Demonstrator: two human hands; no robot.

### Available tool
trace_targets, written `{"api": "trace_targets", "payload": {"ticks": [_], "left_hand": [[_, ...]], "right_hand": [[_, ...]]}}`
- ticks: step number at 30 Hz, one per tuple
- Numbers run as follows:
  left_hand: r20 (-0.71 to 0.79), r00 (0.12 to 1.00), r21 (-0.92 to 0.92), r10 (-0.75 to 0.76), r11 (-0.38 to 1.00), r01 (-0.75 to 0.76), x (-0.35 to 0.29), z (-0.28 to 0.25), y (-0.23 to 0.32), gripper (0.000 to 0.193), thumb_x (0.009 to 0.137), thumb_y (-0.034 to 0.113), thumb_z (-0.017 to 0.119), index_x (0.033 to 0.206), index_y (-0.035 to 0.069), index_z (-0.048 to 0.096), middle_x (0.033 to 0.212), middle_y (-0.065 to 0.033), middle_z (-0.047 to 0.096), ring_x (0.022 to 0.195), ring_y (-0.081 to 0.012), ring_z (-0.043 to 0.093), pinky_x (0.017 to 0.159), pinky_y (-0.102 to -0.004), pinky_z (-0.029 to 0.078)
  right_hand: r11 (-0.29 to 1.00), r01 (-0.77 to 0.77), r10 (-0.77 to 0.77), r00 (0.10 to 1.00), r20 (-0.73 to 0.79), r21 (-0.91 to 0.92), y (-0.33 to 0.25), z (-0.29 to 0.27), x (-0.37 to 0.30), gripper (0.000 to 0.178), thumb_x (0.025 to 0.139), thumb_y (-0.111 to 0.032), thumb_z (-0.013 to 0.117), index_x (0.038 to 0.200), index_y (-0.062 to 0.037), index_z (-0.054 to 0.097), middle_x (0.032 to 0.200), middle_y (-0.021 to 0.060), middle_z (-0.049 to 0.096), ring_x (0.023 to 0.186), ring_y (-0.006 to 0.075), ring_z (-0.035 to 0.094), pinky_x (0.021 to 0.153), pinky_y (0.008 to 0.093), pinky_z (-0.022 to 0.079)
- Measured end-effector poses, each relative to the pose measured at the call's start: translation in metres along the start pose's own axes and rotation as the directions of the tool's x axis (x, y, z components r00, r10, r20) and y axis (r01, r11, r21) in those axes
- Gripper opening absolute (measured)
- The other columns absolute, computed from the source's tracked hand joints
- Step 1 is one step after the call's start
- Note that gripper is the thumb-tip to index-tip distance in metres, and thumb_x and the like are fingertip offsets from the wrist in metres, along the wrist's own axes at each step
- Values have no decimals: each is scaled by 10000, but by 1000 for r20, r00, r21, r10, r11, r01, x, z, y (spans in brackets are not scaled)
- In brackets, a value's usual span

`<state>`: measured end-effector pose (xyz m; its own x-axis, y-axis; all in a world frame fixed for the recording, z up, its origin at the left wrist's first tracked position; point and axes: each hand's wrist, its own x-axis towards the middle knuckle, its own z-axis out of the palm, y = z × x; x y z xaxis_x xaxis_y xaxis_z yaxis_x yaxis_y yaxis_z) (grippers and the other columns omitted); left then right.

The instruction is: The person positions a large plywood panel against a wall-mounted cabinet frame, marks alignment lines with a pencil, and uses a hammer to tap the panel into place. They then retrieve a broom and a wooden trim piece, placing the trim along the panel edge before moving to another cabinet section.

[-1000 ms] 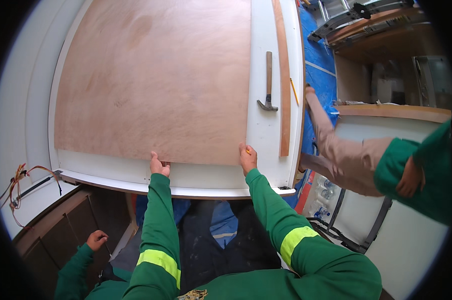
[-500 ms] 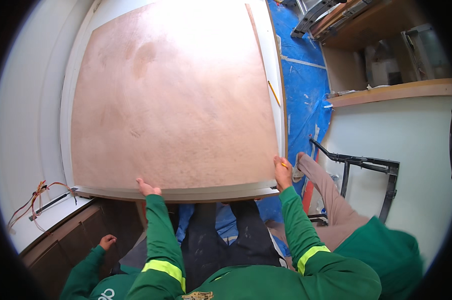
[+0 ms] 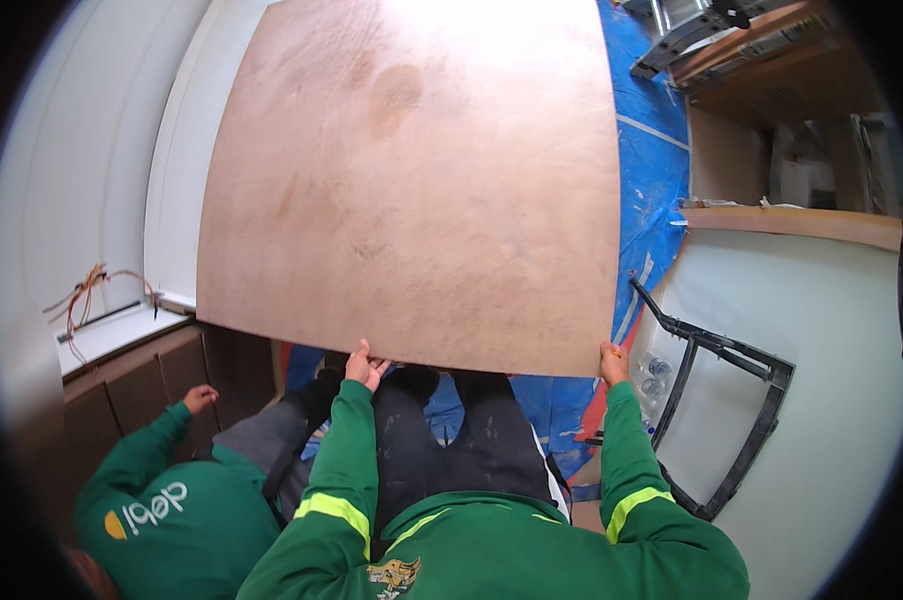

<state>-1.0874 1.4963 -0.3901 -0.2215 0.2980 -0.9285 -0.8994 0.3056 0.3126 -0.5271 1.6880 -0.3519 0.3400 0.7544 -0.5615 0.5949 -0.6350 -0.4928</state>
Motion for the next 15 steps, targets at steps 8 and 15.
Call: {"api": "trace_targets", "payload": {"ticks": [8,15], "left_hand": [[-55,990,-64,128,989,-131,-14,-1,-16,465,1056,368,543,1328,-6,496,1174,-164,615,1095,-346,614,1015,-537,491],[-77,997,242,26,970,-7,-29,-1,-60,472,1032,400,584,1381,97,482,1090,-89,612,1015,-289,634,879,-476,536]], "right_hand": [[994,63,-61,998,16,-89,-2,18,8,384,956,-402,655,898,-26,713,770,70,684,747,200,633,710,400,502],[991,-93,98,994,49,-95,64,40,65,482,987,-464,585,1057,3,679,852,117,731,915,277,705,721,488,545]]}}
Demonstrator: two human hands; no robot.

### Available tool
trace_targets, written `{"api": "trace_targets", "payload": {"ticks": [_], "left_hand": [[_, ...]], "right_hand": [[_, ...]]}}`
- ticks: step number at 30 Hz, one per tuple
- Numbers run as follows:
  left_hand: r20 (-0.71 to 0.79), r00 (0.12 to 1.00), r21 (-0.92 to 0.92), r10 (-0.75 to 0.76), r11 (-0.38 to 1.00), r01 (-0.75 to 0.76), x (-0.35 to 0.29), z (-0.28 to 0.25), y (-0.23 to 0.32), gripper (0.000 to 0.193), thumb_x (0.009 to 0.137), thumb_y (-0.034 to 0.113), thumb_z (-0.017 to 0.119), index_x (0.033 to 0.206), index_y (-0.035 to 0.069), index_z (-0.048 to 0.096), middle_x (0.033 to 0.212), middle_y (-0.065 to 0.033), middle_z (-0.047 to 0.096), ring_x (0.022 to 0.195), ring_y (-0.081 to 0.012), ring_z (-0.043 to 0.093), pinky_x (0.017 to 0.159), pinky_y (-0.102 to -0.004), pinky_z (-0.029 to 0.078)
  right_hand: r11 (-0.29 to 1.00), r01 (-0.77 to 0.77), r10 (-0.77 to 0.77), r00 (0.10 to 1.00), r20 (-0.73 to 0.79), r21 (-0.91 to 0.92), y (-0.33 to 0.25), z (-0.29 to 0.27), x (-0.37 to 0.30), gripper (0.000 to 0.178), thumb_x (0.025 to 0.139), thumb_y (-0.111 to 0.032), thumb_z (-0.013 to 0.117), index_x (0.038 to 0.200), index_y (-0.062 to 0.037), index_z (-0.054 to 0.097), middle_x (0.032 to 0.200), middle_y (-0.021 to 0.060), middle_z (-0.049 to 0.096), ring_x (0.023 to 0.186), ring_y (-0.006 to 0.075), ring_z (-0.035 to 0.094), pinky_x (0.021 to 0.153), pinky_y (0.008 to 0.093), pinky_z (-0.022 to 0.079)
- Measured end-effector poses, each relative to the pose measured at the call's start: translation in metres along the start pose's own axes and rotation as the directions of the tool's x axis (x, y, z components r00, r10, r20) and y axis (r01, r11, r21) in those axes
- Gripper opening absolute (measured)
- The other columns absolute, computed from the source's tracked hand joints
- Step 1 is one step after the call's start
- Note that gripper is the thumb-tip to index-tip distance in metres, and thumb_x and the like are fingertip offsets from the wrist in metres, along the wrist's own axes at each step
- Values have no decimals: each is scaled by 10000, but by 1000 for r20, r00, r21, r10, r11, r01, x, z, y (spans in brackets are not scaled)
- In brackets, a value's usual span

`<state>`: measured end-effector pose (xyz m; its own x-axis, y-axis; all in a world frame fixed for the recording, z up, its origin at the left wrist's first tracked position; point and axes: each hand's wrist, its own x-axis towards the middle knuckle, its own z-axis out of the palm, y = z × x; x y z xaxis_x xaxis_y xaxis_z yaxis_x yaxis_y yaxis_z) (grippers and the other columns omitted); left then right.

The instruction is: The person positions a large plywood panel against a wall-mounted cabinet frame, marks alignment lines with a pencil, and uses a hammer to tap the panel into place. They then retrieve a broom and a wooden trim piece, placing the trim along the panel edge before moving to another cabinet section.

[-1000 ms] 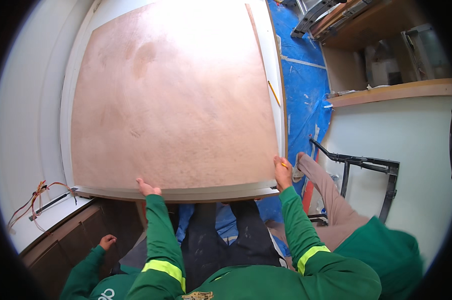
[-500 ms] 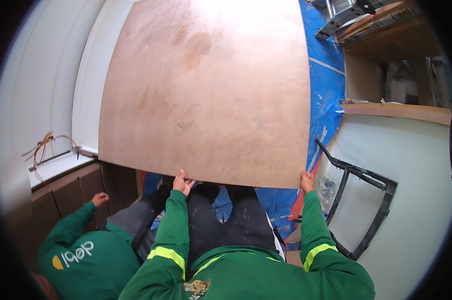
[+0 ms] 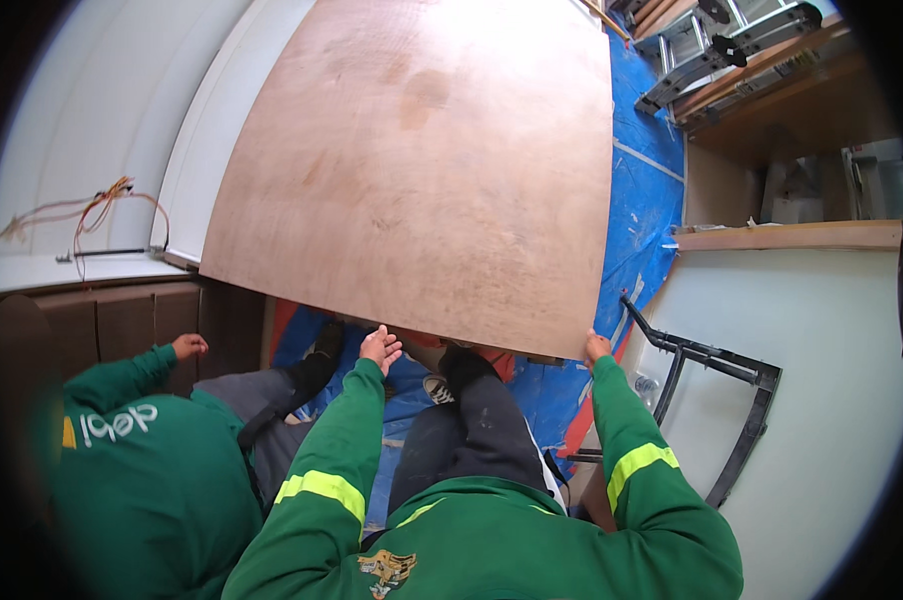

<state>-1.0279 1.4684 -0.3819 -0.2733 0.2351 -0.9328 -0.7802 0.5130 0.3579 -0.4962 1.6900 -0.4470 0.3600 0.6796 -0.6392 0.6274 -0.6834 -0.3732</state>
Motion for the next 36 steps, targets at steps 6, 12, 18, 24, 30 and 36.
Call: {"api": "trace_targets", "payload": {"ticks": [6,12,18,24,30,36], "left_hand": [[57,995,32,81,996,-83,-68,-38,-59,424,1035,400,571,1340,114,499,1078,-82,620,941,-260,643,845,-454,555],[-9,1000,151,-21,988,22,-119,-125,-177,461,1026,401,583,1372,111,487,1121,-94,620,961,-275,658,834,-464,579],[-128,982,95,-142,983,154,-177,-193,-281,439,1021,382,570,1372,131,495,1129,-84,626,937,-291,666,754,-464,580],[-214,965,-50,-153,988,146,-229,-186,-332,418,1025,355,560,1379,147,479,1114,-90,612,942,-297,654,770,-488,574],[-327,937,-124,-125,988,88,-240,-112,-334,421,1030,364,563,1379,149,468,1122,-102,603,949,-306,643,774,-503,564],[-295,951,-113,91,985,-130,-266,31,-311,384,1026,374,573,1326,150,487,1075,-76,621,896,-263,655,709,-439,572]], "right_hand": [[908,289,-333,937,-103,-304,-45,-2,-81,480,995,-430,542,1143,5,683,1060,289,698,1047,462,656,913,510,509],[798,568,-561,822,98,-201,-5,-23,-191,478,1012,-455,520,1134,-24,686,1036,237,709,970,399,687,866,476,524],[956,129,-100,988,122,-265,99,-130,-195,519,1017,-491,493,1252,-47,626,1097,219,683,946,389,665,802,495,528],[985,-156,165,978,129,-76,109,-205,-147,506,1011,-504,520,1307,-97,575,985,156,688,698,311,718,614,527,587],[985,119,-145,961,236,121,46,-242,-26,503,993,-539,551,1171,-78,643,890,107,692,684,224,701,549,399,541],[983,129,-170,903,394,128,-15,-343,50,592,996,-598,510,1240,-66,606,1025,120,704,726,214,704,597,388,556]]}}
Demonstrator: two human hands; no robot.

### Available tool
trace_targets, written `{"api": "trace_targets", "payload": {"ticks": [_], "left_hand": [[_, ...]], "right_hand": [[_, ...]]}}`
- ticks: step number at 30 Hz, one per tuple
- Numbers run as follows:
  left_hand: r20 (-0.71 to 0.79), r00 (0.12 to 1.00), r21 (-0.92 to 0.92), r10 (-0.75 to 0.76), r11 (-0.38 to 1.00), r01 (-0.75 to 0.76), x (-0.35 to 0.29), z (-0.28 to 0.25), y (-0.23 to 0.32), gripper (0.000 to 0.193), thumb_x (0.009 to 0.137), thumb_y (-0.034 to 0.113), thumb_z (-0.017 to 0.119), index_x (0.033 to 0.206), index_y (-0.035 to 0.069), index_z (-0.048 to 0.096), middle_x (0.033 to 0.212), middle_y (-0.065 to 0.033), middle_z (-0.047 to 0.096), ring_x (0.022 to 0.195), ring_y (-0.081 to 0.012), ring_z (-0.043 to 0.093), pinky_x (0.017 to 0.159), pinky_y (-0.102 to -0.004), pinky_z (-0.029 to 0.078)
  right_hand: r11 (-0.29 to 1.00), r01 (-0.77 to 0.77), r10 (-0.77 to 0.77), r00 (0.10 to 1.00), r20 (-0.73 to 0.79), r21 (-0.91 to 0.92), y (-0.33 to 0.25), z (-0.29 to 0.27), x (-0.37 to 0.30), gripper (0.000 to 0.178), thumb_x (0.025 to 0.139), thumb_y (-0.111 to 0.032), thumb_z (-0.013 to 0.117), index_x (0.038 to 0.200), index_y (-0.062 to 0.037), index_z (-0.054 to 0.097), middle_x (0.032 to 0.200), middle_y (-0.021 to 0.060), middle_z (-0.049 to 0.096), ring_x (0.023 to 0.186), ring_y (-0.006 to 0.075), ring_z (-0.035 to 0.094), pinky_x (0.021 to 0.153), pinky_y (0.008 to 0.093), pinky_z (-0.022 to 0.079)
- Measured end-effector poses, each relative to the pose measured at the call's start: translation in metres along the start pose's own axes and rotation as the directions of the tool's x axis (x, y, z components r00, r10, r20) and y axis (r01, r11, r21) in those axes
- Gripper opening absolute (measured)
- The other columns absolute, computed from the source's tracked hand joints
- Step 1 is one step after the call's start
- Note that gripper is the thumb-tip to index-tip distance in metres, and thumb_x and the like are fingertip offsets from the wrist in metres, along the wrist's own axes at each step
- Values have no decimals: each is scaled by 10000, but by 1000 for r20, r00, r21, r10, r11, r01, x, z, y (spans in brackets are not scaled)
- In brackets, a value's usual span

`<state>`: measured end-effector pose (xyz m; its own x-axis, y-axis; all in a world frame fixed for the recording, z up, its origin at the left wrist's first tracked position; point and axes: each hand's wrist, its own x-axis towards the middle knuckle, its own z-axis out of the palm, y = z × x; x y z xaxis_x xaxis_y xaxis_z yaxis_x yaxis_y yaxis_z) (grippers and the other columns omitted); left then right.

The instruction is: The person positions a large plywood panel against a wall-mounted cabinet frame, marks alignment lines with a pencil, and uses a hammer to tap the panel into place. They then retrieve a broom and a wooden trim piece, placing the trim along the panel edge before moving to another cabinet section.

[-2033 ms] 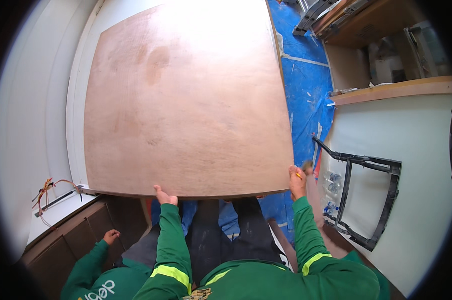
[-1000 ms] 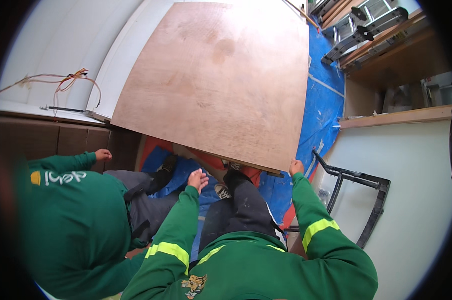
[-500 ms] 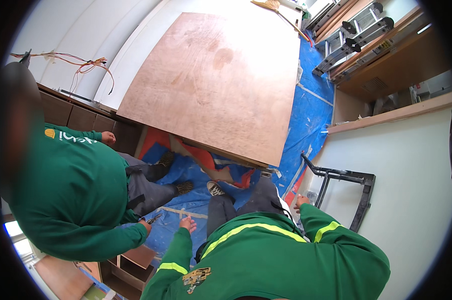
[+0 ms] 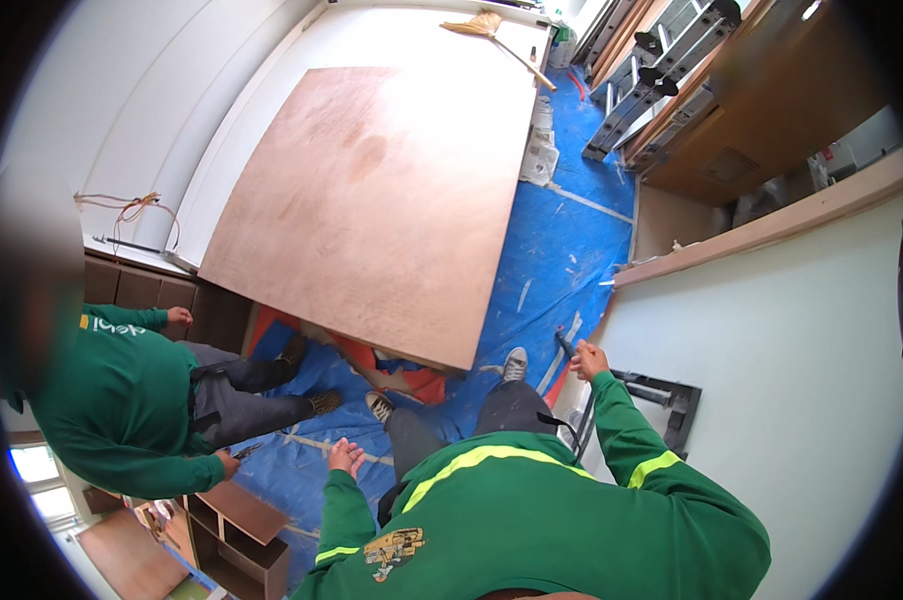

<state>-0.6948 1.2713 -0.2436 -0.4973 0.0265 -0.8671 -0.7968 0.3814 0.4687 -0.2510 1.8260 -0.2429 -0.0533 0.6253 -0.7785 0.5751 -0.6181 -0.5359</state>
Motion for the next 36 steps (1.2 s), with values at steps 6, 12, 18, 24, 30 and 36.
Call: {"api": "trace_targets", "payload": {"ticks": [6,12,18,24,30,36], "left_hand": [[269,957,312,106,931,-191,-49,128,6,314,1009,354,608,1204,111,571,1035,-49,659,812,-167,658,663,-333,554],[211,974,223,83,966,-131,-60,127,-39,408,959,439,652,1206,116,628,1020,-36,666,778,-134,642,614,-318,547],[-15,1000,-5,2,1000,-3,-83,82,-145,341,994,400,616,1233,158,636,880,-26,722,705,-134,674,597,-335,564],[-169,985,-302,-25,953,-27,-121,46,-280,267,975,340,655,1162,152,689,774,-31,711,667,-134,678,579,-329,549],[-376,902,-694,-214,710,-121,-163,33,-381,309,866,179,721,1174,196,703,809,-59,702,633,-165,656,541,-340,531],[-246,934,-829,-257,556,-65,-218,68,-432,144,948,222,644,1064,137,650,891,-49,685,662,-172,642,578,-353,530]], "right_hand": [[994,-77,80,996,-38,76,36,-143,34,581,1006,-583,495,1241,-57,561,994,158,685,722,233,695,508,389,526],[969,-152,133,985,106,197,67,-146,30,594,986,-596,526,1227,-54,567,868,180,697,600,261,644,466,374,494],[904,-82,240,909,341,-419,107,-59,56,769,953,-640,491,1379,-1,519,1109,153,699,831,271,680,655,454,516],[681,260,162,859,486,-685,9,55,22,741,929,-560,545,1432,-20,480,1121,122,705,857,278,680,752,508,484],[-754,630,-14,268,963,-186,-101,107,80,745,905,-480,598,1484,-38,440,1132,92,711,883,284,681,850,563,452],[669,638,-174,634,754,-382,-198,214,0,573,957,-637,565,1118,-91,622,851,87,695,705,218,679,540,399,524]]}}
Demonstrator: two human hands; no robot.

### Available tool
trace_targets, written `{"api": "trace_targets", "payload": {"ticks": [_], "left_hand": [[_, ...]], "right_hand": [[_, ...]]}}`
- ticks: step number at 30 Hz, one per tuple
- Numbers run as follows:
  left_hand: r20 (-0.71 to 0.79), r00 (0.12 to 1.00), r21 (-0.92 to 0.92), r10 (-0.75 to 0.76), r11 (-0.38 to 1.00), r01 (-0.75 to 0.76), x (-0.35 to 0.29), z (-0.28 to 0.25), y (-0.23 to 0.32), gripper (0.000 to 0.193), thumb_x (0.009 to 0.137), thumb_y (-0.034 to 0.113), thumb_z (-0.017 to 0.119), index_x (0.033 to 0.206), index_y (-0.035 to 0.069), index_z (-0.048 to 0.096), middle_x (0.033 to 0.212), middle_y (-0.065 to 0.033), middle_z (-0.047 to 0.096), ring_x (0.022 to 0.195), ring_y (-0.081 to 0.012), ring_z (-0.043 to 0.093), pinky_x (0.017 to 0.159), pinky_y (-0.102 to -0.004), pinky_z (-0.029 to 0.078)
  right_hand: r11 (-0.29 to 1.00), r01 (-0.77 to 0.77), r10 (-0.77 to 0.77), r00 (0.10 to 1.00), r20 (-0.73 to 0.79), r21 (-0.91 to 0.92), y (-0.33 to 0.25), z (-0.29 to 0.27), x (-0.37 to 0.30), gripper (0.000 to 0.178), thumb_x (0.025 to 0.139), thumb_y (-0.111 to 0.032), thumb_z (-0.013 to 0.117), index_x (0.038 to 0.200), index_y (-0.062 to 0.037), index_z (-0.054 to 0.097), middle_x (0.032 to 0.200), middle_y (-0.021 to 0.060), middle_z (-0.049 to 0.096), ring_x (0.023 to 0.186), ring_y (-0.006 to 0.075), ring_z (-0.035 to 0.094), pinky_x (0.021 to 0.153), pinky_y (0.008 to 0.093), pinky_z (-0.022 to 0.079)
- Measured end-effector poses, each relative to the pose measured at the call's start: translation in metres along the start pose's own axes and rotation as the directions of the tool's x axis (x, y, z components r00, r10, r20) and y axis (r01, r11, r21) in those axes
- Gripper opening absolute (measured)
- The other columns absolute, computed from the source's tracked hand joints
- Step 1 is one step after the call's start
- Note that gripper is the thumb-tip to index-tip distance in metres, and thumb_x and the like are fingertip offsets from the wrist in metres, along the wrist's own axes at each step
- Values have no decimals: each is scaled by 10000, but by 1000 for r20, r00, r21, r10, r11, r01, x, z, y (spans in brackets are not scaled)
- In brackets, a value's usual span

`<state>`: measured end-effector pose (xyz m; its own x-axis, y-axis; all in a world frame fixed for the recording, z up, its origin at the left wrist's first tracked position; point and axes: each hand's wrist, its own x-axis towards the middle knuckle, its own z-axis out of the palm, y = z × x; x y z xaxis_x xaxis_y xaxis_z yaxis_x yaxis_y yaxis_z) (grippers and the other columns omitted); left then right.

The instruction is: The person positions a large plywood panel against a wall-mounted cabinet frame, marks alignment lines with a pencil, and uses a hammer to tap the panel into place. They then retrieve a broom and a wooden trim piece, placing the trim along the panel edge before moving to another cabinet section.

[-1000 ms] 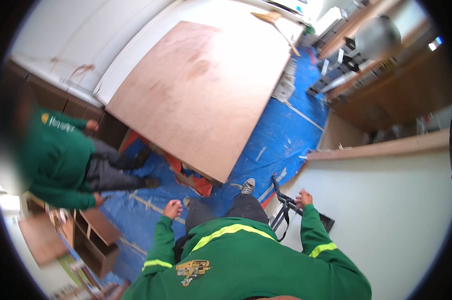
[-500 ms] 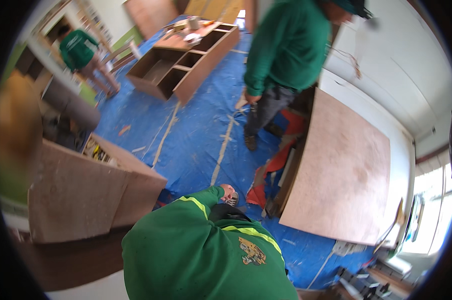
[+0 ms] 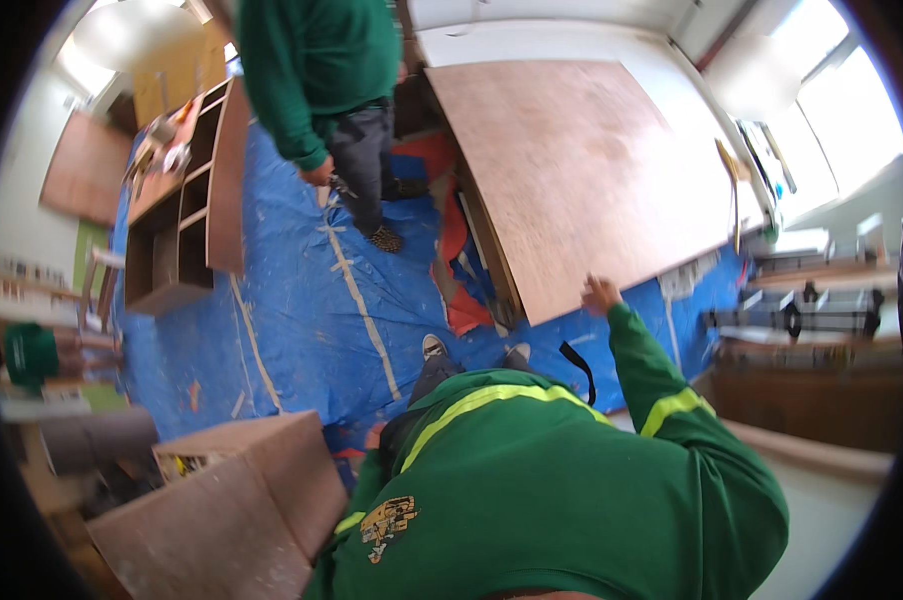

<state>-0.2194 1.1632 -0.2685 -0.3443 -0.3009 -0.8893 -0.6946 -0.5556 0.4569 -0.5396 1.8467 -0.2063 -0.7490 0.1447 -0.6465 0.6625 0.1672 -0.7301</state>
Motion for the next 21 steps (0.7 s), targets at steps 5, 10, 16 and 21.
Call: {"api": "trace_targets", "payload": {"ticks": [5,10,16,21], "left_hand": [[-41,999,61,14,998,-12,-15,-26,27,206,962,269,633,1119,135,632,937,-51,675,691,-187,641,606,-361,535],[-35,999,97,10,995,-7,-14,-28,43,270,975,316,621,1173,133,613,984,-53,665,719,-202,640,634,-369,540],[84,993,230,-82,971,61,37,33,58,346,992,372,608,1238,130,591,1039,-56,652,753,-220,638,668,-379,546],[177,975,536,-132,844,17,100,132,130,395,1002,412,598,1287,139,574,1069,-56,645,784,-232,640,691,-381,550]], "right_hand": [[985,-135,132,991,31,110,-29,76,-31,454,1007,-528,541,1159,-108,620,938,96,708,742,231,682,604,434,520],[955,-80,151,960,237,-285,47,154,-107,521,1000,-566,531,1034,-75,702,866,111,737,793,205,721,669,429,565],[927,-373,374,927,-28,48,140,116,-144,476,1003,-540,548,1088,-84,655,856,84,697,690,195,666,638,387,544],[857,-438,510,799,-320,272,165,53,-178,519,964,-591,584,1102,-97,663,862,91,726,678,214,694,599,402,537]]}}
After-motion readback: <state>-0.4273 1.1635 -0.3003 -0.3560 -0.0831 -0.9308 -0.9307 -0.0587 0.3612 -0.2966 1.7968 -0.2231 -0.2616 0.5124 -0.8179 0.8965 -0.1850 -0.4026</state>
